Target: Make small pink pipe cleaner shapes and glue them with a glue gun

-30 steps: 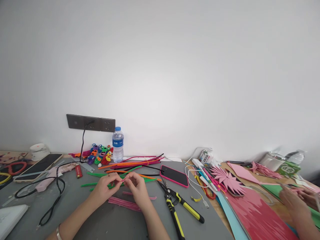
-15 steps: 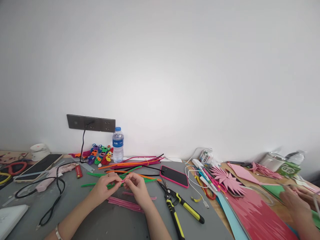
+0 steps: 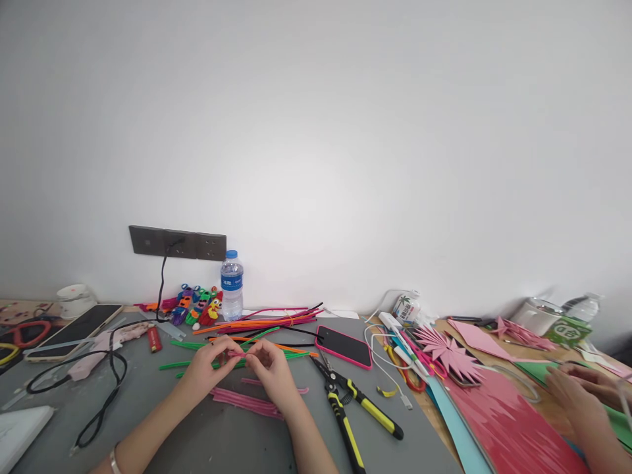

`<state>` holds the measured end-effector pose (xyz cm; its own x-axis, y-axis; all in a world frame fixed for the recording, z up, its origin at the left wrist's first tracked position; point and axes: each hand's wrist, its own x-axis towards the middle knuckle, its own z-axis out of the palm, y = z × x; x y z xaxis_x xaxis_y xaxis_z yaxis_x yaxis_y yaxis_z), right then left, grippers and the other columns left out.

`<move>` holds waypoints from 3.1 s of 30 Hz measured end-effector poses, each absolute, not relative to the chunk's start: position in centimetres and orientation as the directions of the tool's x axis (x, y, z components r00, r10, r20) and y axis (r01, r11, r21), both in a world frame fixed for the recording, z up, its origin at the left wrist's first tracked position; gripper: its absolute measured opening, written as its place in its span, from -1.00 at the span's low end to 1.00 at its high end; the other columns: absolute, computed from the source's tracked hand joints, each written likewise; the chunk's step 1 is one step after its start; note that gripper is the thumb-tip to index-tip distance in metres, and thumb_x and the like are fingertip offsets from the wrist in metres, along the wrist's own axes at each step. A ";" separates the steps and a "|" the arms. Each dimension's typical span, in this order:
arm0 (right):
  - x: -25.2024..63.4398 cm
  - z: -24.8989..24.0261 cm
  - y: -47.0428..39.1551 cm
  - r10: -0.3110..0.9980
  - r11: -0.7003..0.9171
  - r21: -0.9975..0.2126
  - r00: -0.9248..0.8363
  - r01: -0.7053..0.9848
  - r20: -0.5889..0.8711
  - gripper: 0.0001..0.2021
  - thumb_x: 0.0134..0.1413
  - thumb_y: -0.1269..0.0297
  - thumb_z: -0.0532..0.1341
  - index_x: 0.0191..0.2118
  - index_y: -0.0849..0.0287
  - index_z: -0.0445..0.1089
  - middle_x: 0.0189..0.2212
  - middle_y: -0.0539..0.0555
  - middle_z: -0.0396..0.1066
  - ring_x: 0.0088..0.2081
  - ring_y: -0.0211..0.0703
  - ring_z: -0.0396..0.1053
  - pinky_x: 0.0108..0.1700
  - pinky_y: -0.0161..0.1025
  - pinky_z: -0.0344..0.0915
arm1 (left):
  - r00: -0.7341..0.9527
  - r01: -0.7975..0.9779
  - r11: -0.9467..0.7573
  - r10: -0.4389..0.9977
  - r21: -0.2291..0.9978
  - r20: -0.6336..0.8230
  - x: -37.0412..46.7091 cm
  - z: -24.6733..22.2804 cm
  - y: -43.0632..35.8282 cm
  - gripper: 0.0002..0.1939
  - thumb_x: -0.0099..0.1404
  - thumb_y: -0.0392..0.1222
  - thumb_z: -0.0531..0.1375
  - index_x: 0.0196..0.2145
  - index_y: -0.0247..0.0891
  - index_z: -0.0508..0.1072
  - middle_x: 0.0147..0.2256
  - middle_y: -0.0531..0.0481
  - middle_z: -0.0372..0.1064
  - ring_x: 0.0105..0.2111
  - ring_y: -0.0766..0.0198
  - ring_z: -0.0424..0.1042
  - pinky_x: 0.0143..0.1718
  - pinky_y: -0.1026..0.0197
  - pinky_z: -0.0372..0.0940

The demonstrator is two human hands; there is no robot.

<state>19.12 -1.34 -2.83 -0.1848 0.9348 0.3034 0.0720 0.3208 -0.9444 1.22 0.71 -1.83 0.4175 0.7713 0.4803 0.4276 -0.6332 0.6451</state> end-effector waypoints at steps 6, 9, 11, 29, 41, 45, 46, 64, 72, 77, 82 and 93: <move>20.9 -3.2 -1.5 0.885 0.461 -0.731 -0.319 0.504 0.338 -0.88 -0.08 0.25 0.36 -0.48 0.11 0.42 -0.55 -0.05 0.35 -0.44 -0.17 0.26 -0.30 -0.25 0.17 | 0.361 0.417 -0.610 0.792 0.674 0.493 0.6 -2.0 1.4 -0.80 0.31 -0.17 0.12 -0.36 -0.20 0.54 -0.41 0.00 0.44 -0.48 0.30 0.38 -0.52 0.34 0.20; 21.1 -3.3 -1.7 0.868 0.493 -0.679 -0.363 0.545 0.339 -0.87 -0.09 0.28 0.37 -0.51 0.10 0.42 -0.59 -0.08 0.32 -0.43 -0.16 0.28 -0.21 -0.20 0.17 | 0.350 0.421 -0.601 0.799 0.680 0.490 0.5 -1.9 1.4 -0.77 0.31 -0.15 0.11 -0.34 -0.19 0.56 -0.38 -0.03 0.48 -0.45 0.28 0.40 -0.53 0.34 0.19; 21.0 -3.0 -1.9 0.857 0.513 -0.666 -0.373 0.542 0.356 -0.88 -0.03 0.30 0.33 -0.51 0.10 0.42 -0.52 -0.05 0.35 -0.39 -0.14 0.30 -0.16 -0.16 0.17 | 0.354 0.421 -0.596 0.802 0.684 0.481 0.5 -1.8 1.4 -0.75 0.32 -0.15 0.09 -0.33 -0.18 0.56 -0.37 -0.03 0.49 -0.45 0.28 0.41 -0.54 0.34 0.19; 19.2 -2.6 -1.2 0.859 0.510 -0.822 -0.089 0.253 0.505 -0.89 0.12 0.39 0.15 -0.37 0.15 0.43 -0.42 0.05 0.35 -0.39 -0.18 0.31 -0.39 -0.31 0.21 | 0.360 0.383 -0.504 0.853 0.774 0.377 1.4 -2.2 1.0 -0.85 0.22 -0.18 0.18 -0.34 -0.23 0.54 -0.42 0.00 0.53 -0.49 0.26 0.44 -0.50 0.32 0.27; 19.1 -2.2 -1.7 0.837 0.547 -0.777 -0.208 0.312 0.507 -0.85 0.12 0.50 0.14 -0.36 0.14 0.41 -0.41 0.02 0.30 -0.37 -0.21 0.30 -0.36 -0.33 0.21 | 0.391 0.373 -0.413 0.882 0.831 0.262 1.4 -2.6 1.0 -0.80 0.21 -0.11 0.17 -0.36 -0.28 0.52 -0.39 -0.04 0.50 -0.42 0.23 0.39 -0.42 0.29 0.21; 19.1 -2.5 -1.6 0.837 0.546 -0.777 -0.218 0.314 0.501 -0.85 0.12 0.49 0.14 -0.36 0.13 0.40 -0.42 0.01 0.31 -0.37 -0.20 0.30 -0.37 -0.33 0.20 | 0.390 0.362 -0.399 0.886 0.843 0.252 1.3 -2.7 1.1 -0.81 0.21 -0.11 0.18 -0.40 -0.28 0.52 -0.41 -0.03 0.50 -0.43 0.22 0.38 -0.42 0.28 0.20; 19.1 -2.5 -1.6 0.838 0.546 -0.777 -0.219 0.313 0.500 -0.86 0.12 0.49 0.15 -0.36 0.13 0.41 -0.42 0.02 0.32 -0.37 -0.20 0.30 -0.37 -0.33 0.19 | 0.391 0.358 -0.396 0.886 0.846 0.249 1.3 -2.7 1.1 -0.81 0.20 -0.12 0.18 -0.42 -0.28 0.51 -0.42 -0.03 0.50 -0.43 0.22 0.38 -0.42 0.29 0.19; 19.6 -2.1 -1.6 0.892 0.449 -0.849 -0.197 0.277 0.408 -0.93 0.01 0.46 0.20 -0.41 0.16 0.36 -0.50 -0.04 0.28 -0.46 -0.24 0.20 -0.38 -0.33 0.15 | 0.392 0.143 -0.221 0.908 0.965 0.150 0.9 -1.5 1.3 -0.68 0.19 0.02 0.20 -0.44 -0.31 0.54 -0.41 -0.09 0.53 -0.44 0.22 0.41 -0.37 0.25 0.28; 19.7 -2.3 -1.4 0.937 0.319 -0.932 -0.207 0.172 0.282 -0.96 0.00 0.37 0.24 -0.42 0.19 0.43 -0.51 -0.02 0.33 -0.47 -0.25 0.20 -0.38 -0.31 0.13 | 0.430 0.126 -0.185 0.896 0.975 0.114 1.0 -1.0 1.1 -0.66 0.20 0.05 0.20 -0.44 -0.31 0.55 -0.43 -0.09 0.52 -0.43 0.23 0.40 -0.35 0.26 0.28; 20.0 -2.2 -1.3 0.927 0.306 -0.946 -0.257 0.106 0.272 -0.91 0.03 0.30 0.25 -0.42 0.19 0.46 -0.48 0.00 0.36 -0.44 -0.23 0.24 -0.36 -0.31 0.15 | 0.454 0.120 -0.190 0.883 0.974 0.116 0.9 -1.0 1.0 -0.68 0.23 0.02 0.19 -0.43 -0.31 0.55 -0.41 -0.08 0.51 -0.39 0.23 0.39 -0.34 0.28 0.26; 20.3 -1.6 -1.5 0.909 0.314 -0.945 -0.314 0.089 0.273 -0.86 0.05 0.23 0.27 -0.41 0.19 0.46 -0.47 0.00 0.35 -0.40 -0.21 0.27 -0.32 -0.30 0.18 | 0.487 0.112 -0.179 0.867 0.977 0.103 0.9 -1.0 0.8 -0.68 0.23 0.01 0.19 -0.44 -0.31 0.54 -0.42 -0.07 0.51 -0.41 0.25 0.37 -0.35 0.28 0.24; 20.7 -0.7 -2.3 0.860 0.282 -0.958 -0.455 0.047 0.231 -0.77 0.05 0.09 0.28 -0.40 0.17 0.48 -0.42 0.03 0.38 -0.38 -0.19 0.31 -0.28 -0.27 0.25 | 0.604 0.073 -0.053 0.797 0.996 -0.002 0.7 -0.4 0.2 -0.67 0.18 0.02 0.24 -0.47 -0.35 0.54 -0.53 0.00 0.41 -0.52 0.34 0.23 -0.46 0.31 0.14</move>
